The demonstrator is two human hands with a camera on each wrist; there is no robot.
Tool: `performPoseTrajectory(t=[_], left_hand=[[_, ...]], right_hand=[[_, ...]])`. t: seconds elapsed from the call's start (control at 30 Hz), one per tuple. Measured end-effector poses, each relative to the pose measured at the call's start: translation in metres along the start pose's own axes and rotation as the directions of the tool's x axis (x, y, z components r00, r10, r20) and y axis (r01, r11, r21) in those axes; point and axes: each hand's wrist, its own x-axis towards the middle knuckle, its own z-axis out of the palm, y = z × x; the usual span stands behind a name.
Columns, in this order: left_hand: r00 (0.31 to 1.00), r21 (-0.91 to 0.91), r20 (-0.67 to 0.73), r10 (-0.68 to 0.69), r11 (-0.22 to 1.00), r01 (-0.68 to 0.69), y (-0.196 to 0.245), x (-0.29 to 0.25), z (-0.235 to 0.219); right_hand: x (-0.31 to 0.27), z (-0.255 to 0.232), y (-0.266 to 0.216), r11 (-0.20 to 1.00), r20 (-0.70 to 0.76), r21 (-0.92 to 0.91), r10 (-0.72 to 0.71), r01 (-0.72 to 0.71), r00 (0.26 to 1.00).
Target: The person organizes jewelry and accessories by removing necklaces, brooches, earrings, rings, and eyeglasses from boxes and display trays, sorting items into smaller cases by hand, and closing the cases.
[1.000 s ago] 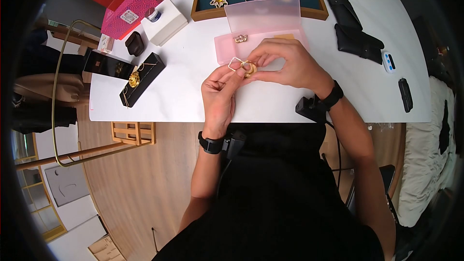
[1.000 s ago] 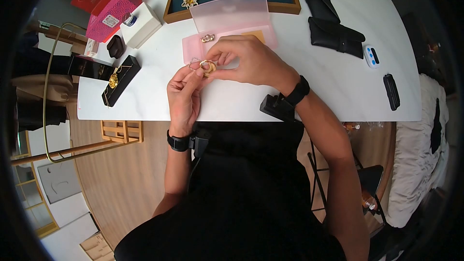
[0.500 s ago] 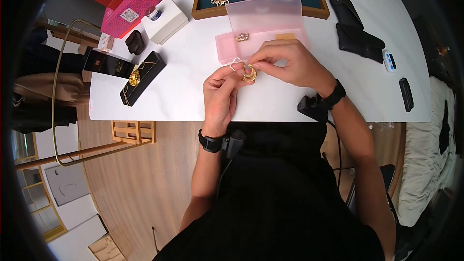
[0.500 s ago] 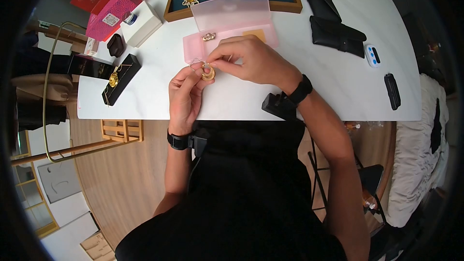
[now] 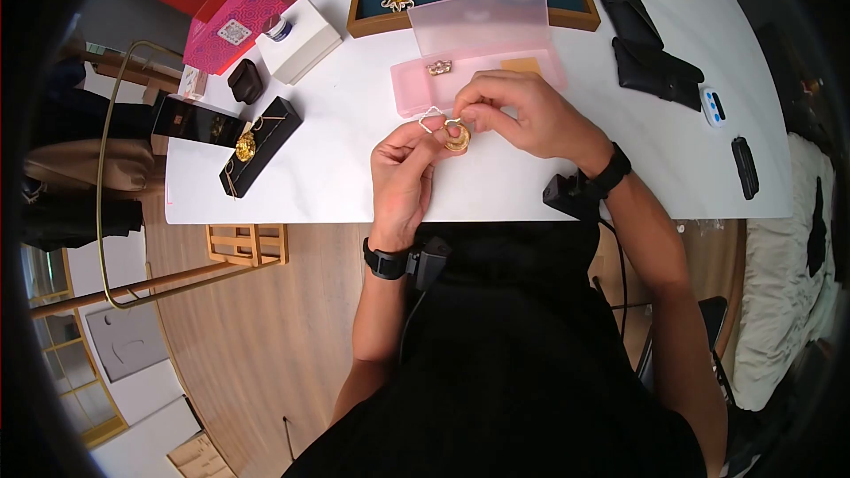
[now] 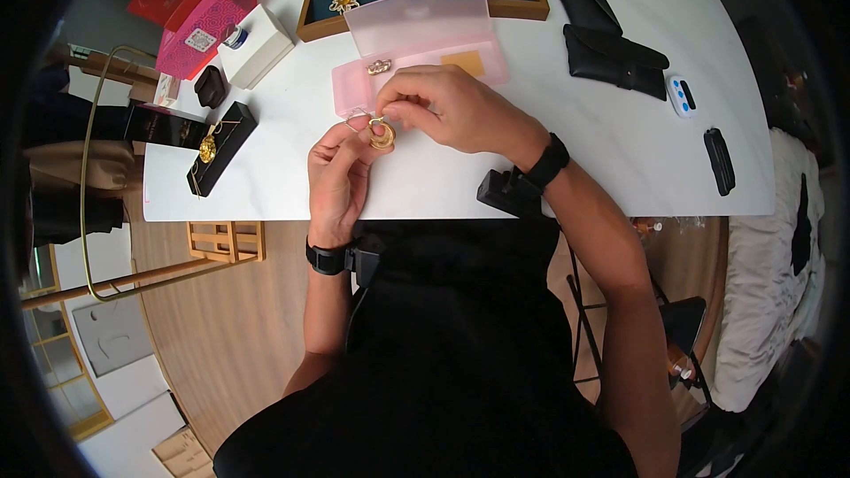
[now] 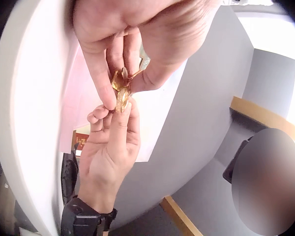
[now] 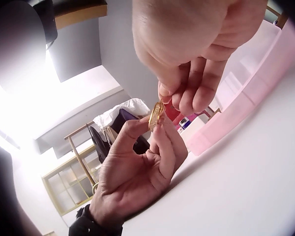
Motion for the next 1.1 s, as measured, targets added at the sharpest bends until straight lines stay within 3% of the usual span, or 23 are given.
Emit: performPoseTrajectory(t=[0.13, 0.43, 0.6, 0.7, 0.93, 1.0, 1.1], left_hand=[[1.0, -0.007, 0.005, 0.01, 1.0, -0.009, 0.001, 0.0, 0.0], [0.997, -0.09, 0.035, 0.073, 0.994, -0.07, 0.0, 0.0, 0.002], [0.995, -0.032, -0.051, 0.087, 0.996, -0.089, -0.001, 0.0, 0.007], [0.996, -0.016, 0.006, 0.089, 0.996, -0.089, -0.004, 0.0, 0.0], [0.995, 0.016, 0.005, 0.097, 0.995, -0.097, -0.006, -0.001, -0.001], [0.992, -0.01, -0.022, 0.121, 0.993, -0.121, -0.006, -0.001, 0.001], [0.985, -0.007, 0.022, 0.172, 0.985, -0.172, -0.009, -0.001, -0.003]], right_hand=[[0.001, 0.002, 0.005, 0.999, -0.007, 0.013, -0.039, 0.039, 0.999], [0.002, 0.003, -0.004, 0.996, 0.022, 0.081, 0.024, -0.026, 0.999], [0.001, 0.003, -0.003, 0.957, 0.02, 0.262, 0.128, -0.129, 0.992], [0.0, 0.003, -0.004, 0.944, 0.04, 0.298, 0.138, -0.144, 0.99], [0.0, 0.007, -0.001, 0.963, 0.053, 0.253, 0.079, -0.09, 0.995], [0.0, 0.008, 0.003, 0.882, 0.104, 0.427, 0.171, -0.199, 0.98], [0.0, 0.008, 0.002, 0.847, 0.133, 0.467, 0.218, -0.255, 0.967]])
